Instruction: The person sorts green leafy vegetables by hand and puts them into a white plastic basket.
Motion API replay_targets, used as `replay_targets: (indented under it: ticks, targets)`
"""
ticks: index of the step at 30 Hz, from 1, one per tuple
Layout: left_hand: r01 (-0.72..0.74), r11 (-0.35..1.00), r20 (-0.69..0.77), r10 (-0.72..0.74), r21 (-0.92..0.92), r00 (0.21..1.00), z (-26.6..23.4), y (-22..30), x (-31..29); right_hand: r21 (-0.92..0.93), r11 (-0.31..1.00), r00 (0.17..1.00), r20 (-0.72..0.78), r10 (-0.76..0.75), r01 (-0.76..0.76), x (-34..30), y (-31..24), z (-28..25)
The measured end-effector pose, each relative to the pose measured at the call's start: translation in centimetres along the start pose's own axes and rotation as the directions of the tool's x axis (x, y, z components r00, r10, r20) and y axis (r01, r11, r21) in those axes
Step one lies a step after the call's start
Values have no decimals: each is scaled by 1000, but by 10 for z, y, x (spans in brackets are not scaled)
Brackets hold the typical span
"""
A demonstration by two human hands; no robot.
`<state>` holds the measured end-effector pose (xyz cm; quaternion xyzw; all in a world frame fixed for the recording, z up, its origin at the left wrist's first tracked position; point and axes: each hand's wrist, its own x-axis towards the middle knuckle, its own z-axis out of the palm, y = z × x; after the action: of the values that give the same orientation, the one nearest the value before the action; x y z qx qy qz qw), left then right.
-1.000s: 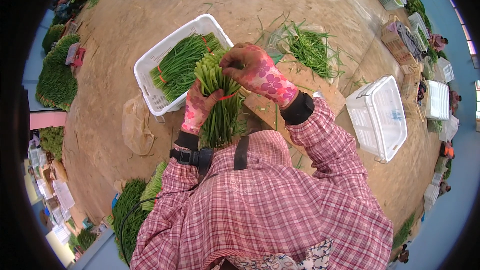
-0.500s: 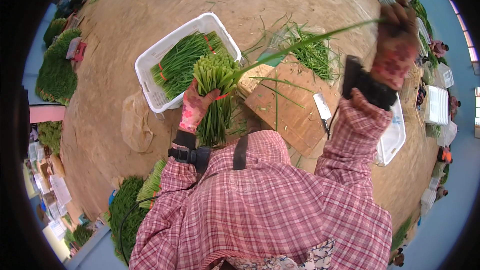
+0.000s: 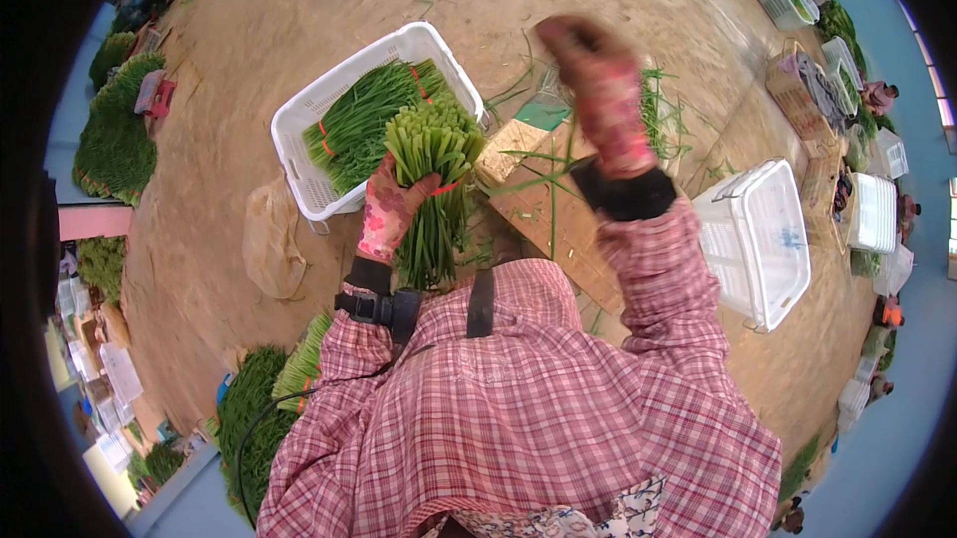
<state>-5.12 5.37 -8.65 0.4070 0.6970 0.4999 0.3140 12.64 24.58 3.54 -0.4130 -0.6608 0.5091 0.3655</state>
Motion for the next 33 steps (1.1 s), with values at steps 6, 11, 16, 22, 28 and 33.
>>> replay_targets:
  ticks: [6, 11, 16, 22, 28, 33]
  targets:
    - [12, 995, -30, -15, -104, 999, 3, -14, 0, -374, 899, 888, 458, -35, 228, -23, 11, 48]
    - [41, 999, -30, -42, -35, 999, 2, -12, -2, -72, 997, 934, 357, -13, 42, -25, 27, 47]
    - [70, 996, -49, -73, -54, 996, -5, -11, -2, 497, 839, 908, -419, 12, 219, 49, 3, -108]
    - [89, 996, -43, -88, 19, 995, 2, -8, 3, 95, 956, 954, -146, -262, 277, 34, -41, -120]
    - [86, 991, -60, -80, 98, 995, 8, 7, 6, -408, 738, 781, 571, -253, 537, -33, -3, 70]
    - [44, 999, -60, -42, 29, 997, 9, 15, 2, -446, 720, 745, 651, -147, 532, -34, 2, 77]
